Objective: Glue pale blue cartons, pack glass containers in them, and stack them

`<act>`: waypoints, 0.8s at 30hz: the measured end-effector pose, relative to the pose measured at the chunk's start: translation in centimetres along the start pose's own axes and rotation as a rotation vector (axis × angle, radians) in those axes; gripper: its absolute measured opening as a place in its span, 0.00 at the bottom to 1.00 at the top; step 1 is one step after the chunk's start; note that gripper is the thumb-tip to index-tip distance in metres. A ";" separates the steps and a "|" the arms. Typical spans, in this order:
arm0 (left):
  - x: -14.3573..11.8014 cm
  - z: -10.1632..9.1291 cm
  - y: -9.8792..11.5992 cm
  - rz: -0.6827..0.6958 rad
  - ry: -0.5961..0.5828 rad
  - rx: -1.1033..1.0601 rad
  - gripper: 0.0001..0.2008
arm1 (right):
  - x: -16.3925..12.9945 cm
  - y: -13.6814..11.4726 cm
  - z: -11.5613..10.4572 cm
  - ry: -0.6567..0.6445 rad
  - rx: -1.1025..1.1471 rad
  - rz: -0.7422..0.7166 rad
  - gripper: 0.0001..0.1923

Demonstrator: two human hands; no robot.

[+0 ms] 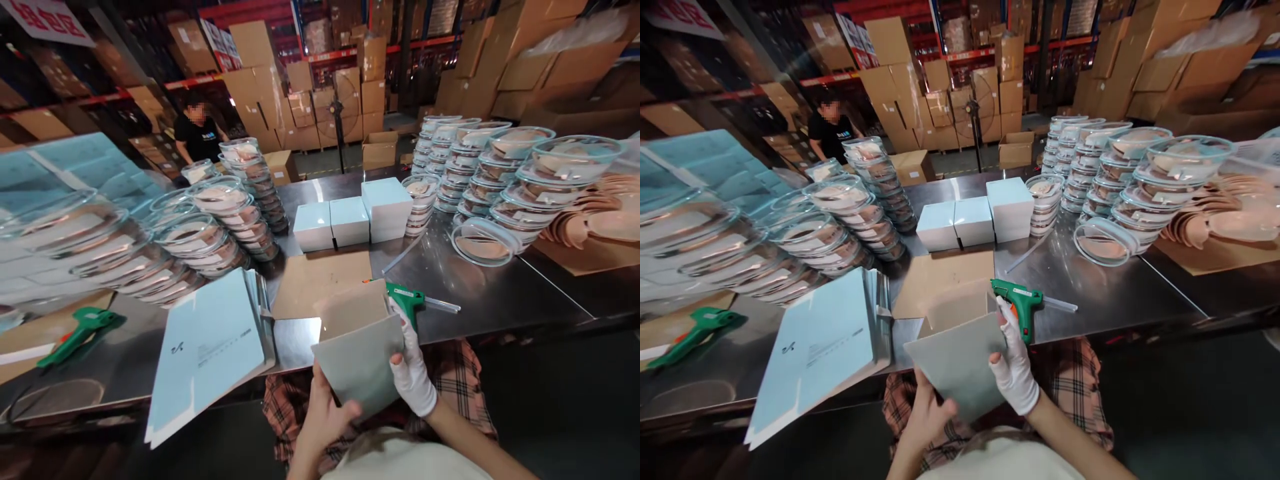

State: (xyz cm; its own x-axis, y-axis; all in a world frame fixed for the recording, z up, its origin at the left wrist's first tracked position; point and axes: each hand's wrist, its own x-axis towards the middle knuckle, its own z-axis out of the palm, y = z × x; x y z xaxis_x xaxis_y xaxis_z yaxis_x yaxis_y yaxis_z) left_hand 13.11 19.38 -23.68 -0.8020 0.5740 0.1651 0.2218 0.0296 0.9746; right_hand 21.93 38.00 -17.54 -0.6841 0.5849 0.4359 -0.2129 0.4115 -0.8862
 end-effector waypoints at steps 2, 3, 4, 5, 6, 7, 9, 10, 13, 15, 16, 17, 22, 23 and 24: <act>0.0 0.1 -0.6 0.064 0.124 -0.019 0.35 | 0.0 -0.2 -0.1 0.027 0.071 0.018 0.47; -0.1 0.4 -0.7 0.083 0.206 -0.026 0.33 | 0.1 -0.3 -0.1 0.046 0.099 0.061 0.46; -0.1 1.0 -0.7 0.087 0.267 -0.030 0.33 | 0.1 -0.4 0.0 0.070 0.115 0.125 0.41; -0.2 1.5 -0.5 0.080 0.295 -0.033 0.34 | 0.2 -0.4 0.2 0.096 0.123 0.198 0.35; -0.3 2.1 -0.1 0.072 0.295 -0.032 0.34 | 0.3 -0.3 0.3 0.126 0.134 0.269 0.29; -0.4 2.4 0.3 0.074 0.286 -0.026 0.33 | 0.4 -0.2 0.4 0.158 0.156 0.329 0.24; -0.4 2.5 1.3 0.137 0.216 0.011 0.31 | 0.5 0.2 0.2 0.213 0.223 0.389 0.25; -0.3 2.0 1.8 0.193 0.149 0.043 0.30 | 0.5 0.5 -0.2 0.224 0.246 0.392 0.28; 0.6 -0.4 2.6 0.316 0.013 0.172 0.20 | 1.0 1.4 -2.7 0.201 0.124 0.355 0.27; 1.3 -2.1 2.6 0.317 0.139 0.213 0.17 | 2.3 1.8 -4.7 0.168 -0.169 0.374 0.23; 1.7 -2.8 2.5 0.294 0.238 0.203 0.18 | 3.2 2.0 -5.6 0.124 -0.343 0.433 0.23; 2.0 -3.2 2.4 0.263 0.311 0.185 0.20 | 4.2 2.1 -6.1 0.066 -0.501 0.516 0.23; 3.3 -3.2 2.2 0.163 0.249 0.106 0.28 | 8.5 2.8 -6.5 -0.093 -0.635 0.767 0.15; 3.4 -3.0 2.3 0.150 0.235 0.092 0.28 | 8.8 2.9 -6.5 -0.087 -0.577 0.762 0.12; 3.5 -2.7 2.5 0.135 0.230 0.079 0.26 | 8.8 2.9 -6.6 -0.082 -0.515 0.756 0.09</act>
State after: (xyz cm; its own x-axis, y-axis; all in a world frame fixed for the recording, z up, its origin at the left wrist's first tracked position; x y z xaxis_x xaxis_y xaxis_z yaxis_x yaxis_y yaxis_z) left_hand 9.32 19.26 -20.30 -0.8653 0.3761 0.3314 0.3704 0.0344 0.9282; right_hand 19.84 48.96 -15.26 -0.5662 0.7818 -0.2611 0.6352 0.2120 -0.7427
